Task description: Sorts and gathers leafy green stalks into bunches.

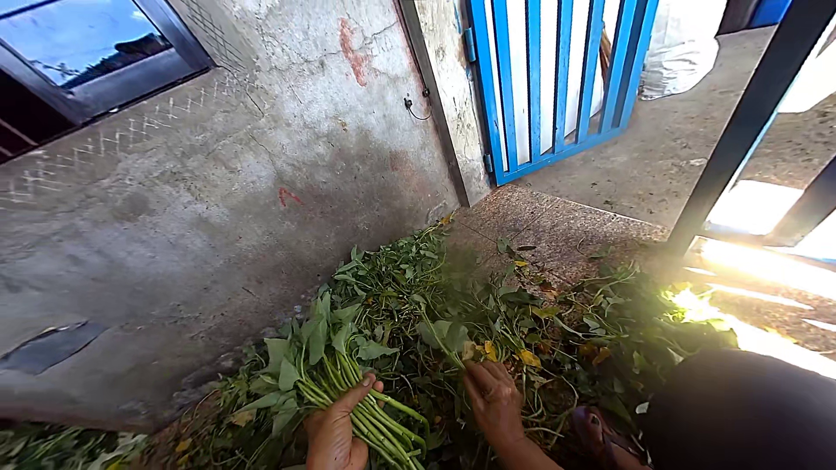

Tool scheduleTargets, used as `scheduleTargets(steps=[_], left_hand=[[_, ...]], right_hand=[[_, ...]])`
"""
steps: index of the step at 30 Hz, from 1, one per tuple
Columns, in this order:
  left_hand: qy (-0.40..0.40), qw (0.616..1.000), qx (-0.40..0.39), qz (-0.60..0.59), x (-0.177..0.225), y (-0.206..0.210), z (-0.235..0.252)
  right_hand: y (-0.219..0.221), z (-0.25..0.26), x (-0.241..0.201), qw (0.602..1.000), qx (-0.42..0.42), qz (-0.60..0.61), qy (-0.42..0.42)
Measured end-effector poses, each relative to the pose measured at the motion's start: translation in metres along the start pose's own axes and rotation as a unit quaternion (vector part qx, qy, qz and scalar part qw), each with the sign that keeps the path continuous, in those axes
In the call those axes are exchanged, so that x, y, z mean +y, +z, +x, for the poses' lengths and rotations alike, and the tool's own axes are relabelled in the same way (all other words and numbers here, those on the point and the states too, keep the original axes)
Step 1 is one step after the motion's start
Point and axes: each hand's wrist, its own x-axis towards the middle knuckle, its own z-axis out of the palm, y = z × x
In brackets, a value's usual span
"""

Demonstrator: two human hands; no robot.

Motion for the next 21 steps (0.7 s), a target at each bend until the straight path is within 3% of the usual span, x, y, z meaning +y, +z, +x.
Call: scheduleTargets(steps=[8, 13, 15, 17, 21], left_hand=[[0.045, 0.998, -0.016, 0.036, -0.018, 0.005, -0.008], [0.098, 0.993, 0.025, 0.064, -0.017, 0.005, -0.011], [0.099, 0.993, 0.034, 0.058, -0.013, 0.003, -0.008], [0.097, 0.993, 0.044, 0.045, -0.008, 0.000, -0.006], [0.117, 0.989, 0.091, 0.020, 0.006, -0.009, 0.000]], right_hand=[[-0.002, -0.013, -0.044, 0.984, 0.037, 0.034, -0.170], [-0.007, -0.017, -0.056, 0.975, 0.008, 0.043, -0.219], [-0.010, -0.016, -0.061, 0.979, -0.038, 0.093, -0.175], [-0.018, -0.012, -0.067, 0.975, -0.094, 0.190, -0.070], [-0.036, 0.012, -0.069, 0.888, -0.163, 0.396, 0.167]])
